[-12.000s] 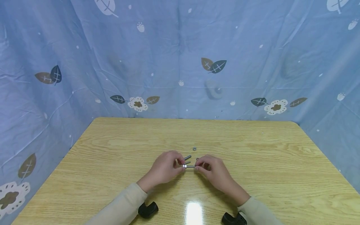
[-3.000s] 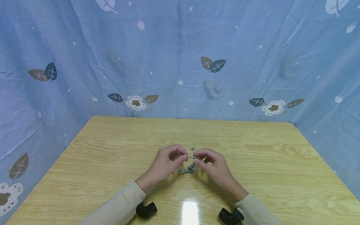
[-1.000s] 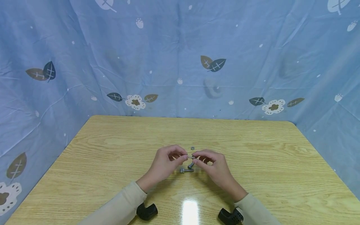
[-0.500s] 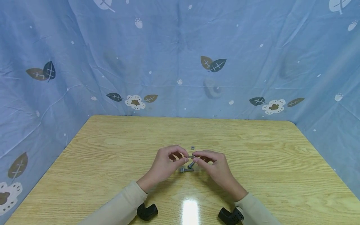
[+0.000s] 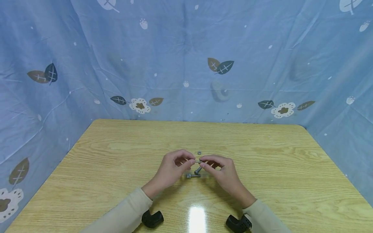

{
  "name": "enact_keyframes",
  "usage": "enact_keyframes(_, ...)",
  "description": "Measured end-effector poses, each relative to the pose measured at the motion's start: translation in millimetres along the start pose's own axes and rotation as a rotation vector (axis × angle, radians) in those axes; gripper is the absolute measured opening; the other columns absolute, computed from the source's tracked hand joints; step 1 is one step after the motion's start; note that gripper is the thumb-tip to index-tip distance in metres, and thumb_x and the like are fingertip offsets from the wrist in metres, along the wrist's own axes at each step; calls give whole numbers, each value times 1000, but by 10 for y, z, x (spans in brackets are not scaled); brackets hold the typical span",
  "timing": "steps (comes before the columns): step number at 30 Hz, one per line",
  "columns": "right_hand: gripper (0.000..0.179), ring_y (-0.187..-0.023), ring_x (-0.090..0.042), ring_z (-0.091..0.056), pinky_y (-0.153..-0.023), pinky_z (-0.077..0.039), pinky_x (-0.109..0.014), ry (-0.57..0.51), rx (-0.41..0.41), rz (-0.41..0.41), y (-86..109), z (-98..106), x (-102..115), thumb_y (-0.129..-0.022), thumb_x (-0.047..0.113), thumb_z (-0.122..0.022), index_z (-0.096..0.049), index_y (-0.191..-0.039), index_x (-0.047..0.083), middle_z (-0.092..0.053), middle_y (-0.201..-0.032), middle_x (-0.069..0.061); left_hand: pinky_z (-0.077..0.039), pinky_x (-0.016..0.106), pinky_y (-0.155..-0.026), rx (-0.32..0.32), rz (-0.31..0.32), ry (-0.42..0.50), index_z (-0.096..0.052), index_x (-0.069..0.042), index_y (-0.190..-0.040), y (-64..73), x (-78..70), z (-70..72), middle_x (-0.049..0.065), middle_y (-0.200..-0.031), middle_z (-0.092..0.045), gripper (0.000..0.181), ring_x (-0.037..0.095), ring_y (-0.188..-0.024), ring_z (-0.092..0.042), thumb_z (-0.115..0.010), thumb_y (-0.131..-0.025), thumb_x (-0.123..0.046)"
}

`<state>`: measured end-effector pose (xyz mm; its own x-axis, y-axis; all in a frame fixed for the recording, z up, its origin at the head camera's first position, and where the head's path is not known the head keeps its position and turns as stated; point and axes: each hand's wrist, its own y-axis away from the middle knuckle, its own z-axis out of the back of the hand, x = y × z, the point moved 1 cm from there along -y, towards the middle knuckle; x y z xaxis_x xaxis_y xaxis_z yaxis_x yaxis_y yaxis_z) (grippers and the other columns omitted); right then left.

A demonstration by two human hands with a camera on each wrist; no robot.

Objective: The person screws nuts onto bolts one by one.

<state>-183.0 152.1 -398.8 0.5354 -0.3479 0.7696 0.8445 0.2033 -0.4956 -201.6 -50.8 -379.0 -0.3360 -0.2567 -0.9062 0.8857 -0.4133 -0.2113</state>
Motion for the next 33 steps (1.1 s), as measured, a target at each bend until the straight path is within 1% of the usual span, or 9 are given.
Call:
enact_keyframes(5, 20, -78, -8, -65, -66, -55, -25, -6, -5, -29, 6, -4, 3, -88, 7, -70, -73, -107, 11, -74, -99, -5, -55, 27, -71, -13, -2, -22, -70, -17, -103, 0, 0, -4, -3, -101, -69, 13, 14, -83, -66, -68, -91, -21)
enact_keyframes(7, 19, -78, -7, -64, -67, -55, -24, -12, -7, -54, 11, -1, 4, -88, 10, -70, -73, -107, 12, -74, -99, -4, -54, 27, -71, -17, 5, -19, -70, -18, -103, 1, 3, -8, -4, -103, -69, 13, 13, -84, -66, -69, -91, -20)
enact_keyframes(11, 18, -79, -7, -64, -70, -55, -25, -11, 1, -77, 18, 4, 1, -89, 15, -70, -73, -107, 14, -74, -100, -1, -54, 27, -70, -30, -5, -11, -70, -20, -99, -1, 20, -14, -3, -102, -69, 10, 13, -84, -66, -70, -90, -20)
enact_keyframes(17, 18, -79, -8, -65, -73, -55, -25, 4, 22, -67, 26, 7, 1, -90, 17, -69, -73, -108, 19, -73, -101, 0, -54, 27, -70, -46, -37, 10, -71, -19, -98, 14, 40, -18, 0, -100, -70, 9, 13, -82, -66, -70, -90, -18)
enact_keyframes(21, 16, -76, -6, -64, -70, -55, -25, -13, 30, -81, 32, 3, -8, -90, 17, -69, -73, -106, 15, -74, -97, -1, -54, 28, -70, -46, -29, 21, -72, -17, -99, 18, 37, -26, 1, -101, -70, 10, 15, -83, -66, -70, -90, -17)
enact_keyframes(25, 15, -74, -5, -63, -67, -54, -24, -14, 20, -81, 33, 2, -7, -90, 16, -69, -73, -104, 12, -73, -92, -1, -54, 29, -72, -23, 8, 21, -69, -21, -106, 20, 38, -30, -1, -106, -69, 15, 16, -87, -66, -69, -91, -22)
enact_keyframes(28, 15, -74, -5, -62, -66, -54, -23, -15, 12, -78, 35, 4, -1, -89, 15, -70, -73, -104, 11, -73, -91, 0, -56, 34, -72, 6, 29, 48, -67, -19, -108, 22, 39, -28, 4, -103, -69, 16, 24, -84, -67, -66, -93, -26)
enact_keyframes(31, 15, -74, -4, -62, -64, -53, -23, -17, 6, -64, 37, 9, 3, -89, 12, -70, -73, -103, 11, -73, -91, -1, -57, 37, -71, 16, 18, 70, -68, -15, -106, 23, 46, -25, 9, -97, -69, 16, 29, -80, -67, -64, -94, -25)
enact_keyframes(33, 15, -72, -5, -61, -63, -53, -23, -14, 2, -46, 36, 11, 5, -88, 9, -70, -73, -103, 12, -73, -90, -2, -56, 35, -71, 17, 7, 58, -69, -16, -103, 20, 43, -24, 6, -97, -70, 14, 25, -82, -67, -65, -94, -25)
